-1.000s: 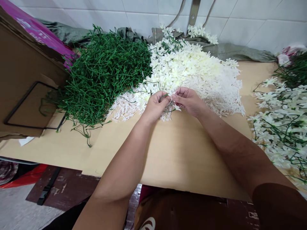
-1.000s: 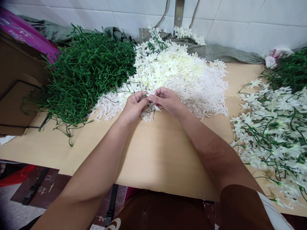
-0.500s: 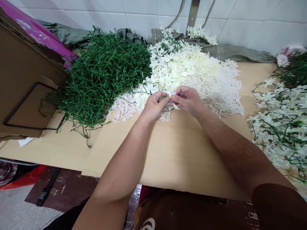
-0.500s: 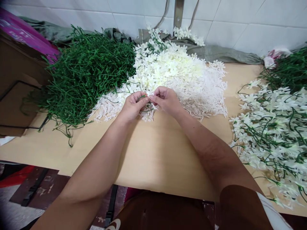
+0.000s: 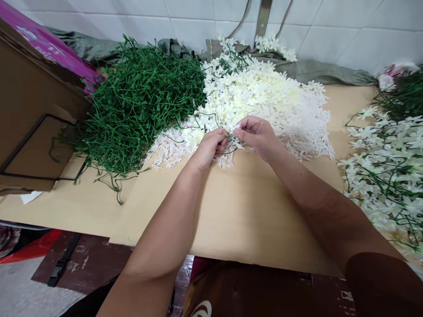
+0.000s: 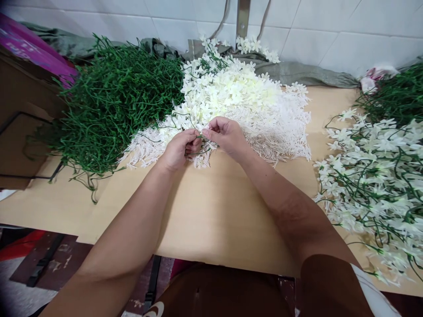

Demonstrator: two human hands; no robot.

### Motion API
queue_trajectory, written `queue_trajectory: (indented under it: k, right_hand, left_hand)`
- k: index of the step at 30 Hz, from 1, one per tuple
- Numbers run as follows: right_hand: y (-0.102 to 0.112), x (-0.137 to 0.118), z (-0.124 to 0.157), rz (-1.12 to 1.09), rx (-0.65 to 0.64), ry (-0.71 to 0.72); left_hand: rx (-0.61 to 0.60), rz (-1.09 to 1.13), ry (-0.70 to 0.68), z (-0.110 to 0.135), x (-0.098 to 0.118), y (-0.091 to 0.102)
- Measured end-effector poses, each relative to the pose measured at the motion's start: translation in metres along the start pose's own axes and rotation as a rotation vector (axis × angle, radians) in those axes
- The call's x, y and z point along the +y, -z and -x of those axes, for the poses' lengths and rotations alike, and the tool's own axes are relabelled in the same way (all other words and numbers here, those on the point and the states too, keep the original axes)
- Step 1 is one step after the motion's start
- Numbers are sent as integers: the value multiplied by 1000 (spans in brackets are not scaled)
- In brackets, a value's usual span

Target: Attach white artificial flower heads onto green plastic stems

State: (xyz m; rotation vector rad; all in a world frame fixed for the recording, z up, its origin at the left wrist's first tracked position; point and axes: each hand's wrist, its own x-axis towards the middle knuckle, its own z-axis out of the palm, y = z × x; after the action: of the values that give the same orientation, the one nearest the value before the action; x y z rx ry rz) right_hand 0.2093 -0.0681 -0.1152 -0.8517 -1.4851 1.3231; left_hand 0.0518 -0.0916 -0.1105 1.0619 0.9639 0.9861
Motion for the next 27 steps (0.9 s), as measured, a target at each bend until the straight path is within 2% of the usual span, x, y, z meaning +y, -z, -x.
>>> queue_trajectory:
  k: [8, 16, 27]
  right_hand:
    - [-1, 1, 0, -57, 29, 30]
    - [-2, 0, 1, 17, 71, 33]
    - [-2, -6, 3, 39, 79, -3]
  left_hand:
    - [-5, 28, 0, 0, -2, -2]
    - [-29, 65, -9, 0, -6, -1]
    - [35, 18, -38, 0, -3, -1]
